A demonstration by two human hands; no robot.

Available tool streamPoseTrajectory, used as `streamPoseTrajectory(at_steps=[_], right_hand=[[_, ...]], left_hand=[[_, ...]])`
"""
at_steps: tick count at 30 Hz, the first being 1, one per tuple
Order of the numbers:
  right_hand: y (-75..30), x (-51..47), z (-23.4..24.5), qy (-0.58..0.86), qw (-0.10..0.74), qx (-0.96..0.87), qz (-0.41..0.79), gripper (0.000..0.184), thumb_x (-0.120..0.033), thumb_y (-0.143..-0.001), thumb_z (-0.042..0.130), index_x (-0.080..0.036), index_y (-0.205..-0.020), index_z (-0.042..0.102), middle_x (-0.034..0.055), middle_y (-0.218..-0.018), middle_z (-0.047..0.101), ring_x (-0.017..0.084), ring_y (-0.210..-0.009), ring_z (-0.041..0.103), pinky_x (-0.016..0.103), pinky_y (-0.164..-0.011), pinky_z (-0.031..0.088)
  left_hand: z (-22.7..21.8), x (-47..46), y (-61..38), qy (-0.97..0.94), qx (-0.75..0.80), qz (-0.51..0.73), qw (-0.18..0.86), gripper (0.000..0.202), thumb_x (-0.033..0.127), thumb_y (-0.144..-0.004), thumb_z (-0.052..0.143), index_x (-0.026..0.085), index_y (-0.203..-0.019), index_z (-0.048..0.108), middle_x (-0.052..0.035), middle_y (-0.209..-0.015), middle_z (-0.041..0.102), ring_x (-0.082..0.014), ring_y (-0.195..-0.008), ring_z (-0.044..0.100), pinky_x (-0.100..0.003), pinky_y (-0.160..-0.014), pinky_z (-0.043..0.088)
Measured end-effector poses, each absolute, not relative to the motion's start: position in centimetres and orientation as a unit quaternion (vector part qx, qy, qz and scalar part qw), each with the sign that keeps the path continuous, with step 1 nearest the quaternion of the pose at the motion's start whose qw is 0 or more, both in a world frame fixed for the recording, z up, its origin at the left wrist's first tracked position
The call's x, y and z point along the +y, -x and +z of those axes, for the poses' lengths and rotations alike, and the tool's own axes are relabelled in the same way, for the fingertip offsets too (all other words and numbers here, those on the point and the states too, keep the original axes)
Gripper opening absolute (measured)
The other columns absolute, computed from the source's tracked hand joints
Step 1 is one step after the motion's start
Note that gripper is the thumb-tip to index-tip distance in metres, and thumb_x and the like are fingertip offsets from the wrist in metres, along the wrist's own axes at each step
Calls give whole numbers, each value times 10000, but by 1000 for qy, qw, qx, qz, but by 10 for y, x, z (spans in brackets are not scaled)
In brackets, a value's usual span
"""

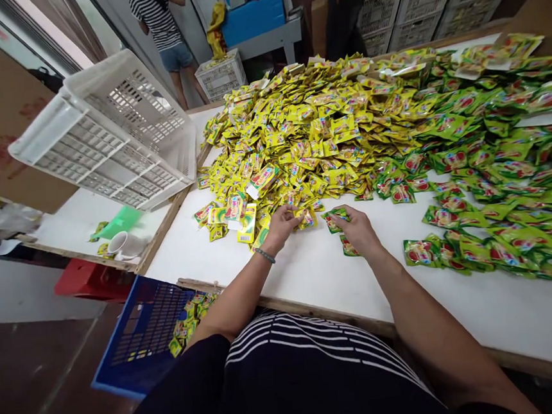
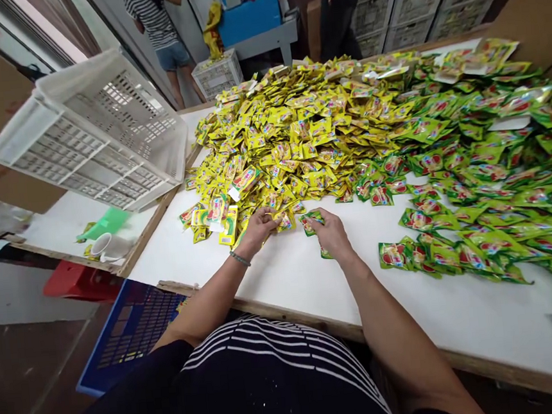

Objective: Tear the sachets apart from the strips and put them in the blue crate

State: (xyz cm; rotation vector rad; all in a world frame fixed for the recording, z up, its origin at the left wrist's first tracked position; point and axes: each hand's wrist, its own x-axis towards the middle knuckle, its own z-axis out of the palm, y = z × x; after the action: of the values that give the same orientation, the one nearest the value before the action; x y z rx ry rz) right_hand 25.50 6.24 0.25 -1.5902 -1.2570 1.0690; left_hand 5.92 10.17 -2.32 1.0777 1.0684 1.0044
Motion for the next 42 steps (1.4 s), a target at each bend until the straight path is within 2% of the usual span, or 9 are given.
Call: streamPoseTrajectory(at_steps=[4, 9, 18, 23, 27, 33, 36, 38, 42], right_hand=[[-252, 62, 3, 593, 424, -498, 470, 512, -574, -641, 735, -189, -956, 615, 8, -770, 628, 155, -681, 552, 271, -586, 472], [-250, 59, 1, 554, 446, -515, 479, 552, -483, -538, 836, -182, -932, 593, 38, -895, 670, 187, -798, 609, 293, -691, 504], [-245, 51, 0, 515, 395, -546, 530, 482, -538, -619, 808, -171, -892, 657, -1, -758, 662, 142, -642, 560, 273, -621, 475], [-236, 51, -6, 540, 416, -530, 504, 468, -538, -653, 777, -165, -906, 652, 14, -809, 676, 153, -688, 574, 285, -671, 482], [-229, 49, -3, 568, 363, -579, 458, 424, -554, -716, 695, -172, -889, 633, 26, -817, 672, 184, -740, 575, 311, -698, 466], [-225, 43, 0, 557, 289, -653, 424, 327, -514, -745, 607, -193, -805, 589, -7, -711, 608, 169, -678, 520, 287, -645, 402], [-225, 41, 0, 561, 294, -652, 418, 327, -522, -746, 611, -200, -799, 579, -6, -725, 621, 165, -683, 520, 281, -649, 393], [-225, 42, 0, 592, 309, -637, 384, 354, -554, -725, 617, -207, -772, 567, -7, -696, 608, 168, -667, 510, 284, -635, 382], [-224, 43, -1, 619, 332, -609, 368, 391, -591, -705, 621, -208, -768, 570, 8, -714, 620, 184, -680, 530, 304, -648, 406]], left_hand=[[-15, 85, -57, -373, 436, 431, 696, 547, 348, -524, 852, 180, -926, 521, 92, -639, 489, -79, -608, 526, -227, -618, 436], [-17, 75, -51, -393, 448, 432, 677, 541, 312, -522, 856, 165, -948, 557, 120, -560, 424, -43, -507, 415, -204, -550, 338], [-16, 74, -49, -437, 406, 357, 719, 393, 294, -571, 811, 145, -866, 598, 64, -616, 555, -86, -596, 541, -228, -606, 378], [-18, 71, -51, -400, 416, 378, 724, 418, 244, -530, 819, 145, -873, 602, 85, -547, 528, -61, -512, 473, -203, -534, 318], [-11, 67, -49, -393, 398, 418, 716, 346, 350, -602, 797, 130, -804, 622, 60, -609, 533, -33, -525, 411, -196, -524, 295], [-11, 47, -38, -462, 404, 386, 688, 546, 374, -559, 872, 148, -969, 591, 61, -634, 549, -81, -592, 529, -239, -643, 421], [-9, 40, -19, -528, 496, 346, 596, 481, 426, -664, 808, 165, -992, 575, 6, -721, 621, -137, -687, 593, -280, -704, 449], [-5, 38, -6, -586, 626, 289, 425, 445, 457, -723, 764, 172, -1014, 585, -56, -844, 657, -198, -818, 613, -315, -761, 445], [1, 38, 3, -676, 709, 122, 159, 689, 471, -644, 828, 138, -1186, 563, -173, -1109, 625, -332, -1067, 550, -379, -876, 407]])
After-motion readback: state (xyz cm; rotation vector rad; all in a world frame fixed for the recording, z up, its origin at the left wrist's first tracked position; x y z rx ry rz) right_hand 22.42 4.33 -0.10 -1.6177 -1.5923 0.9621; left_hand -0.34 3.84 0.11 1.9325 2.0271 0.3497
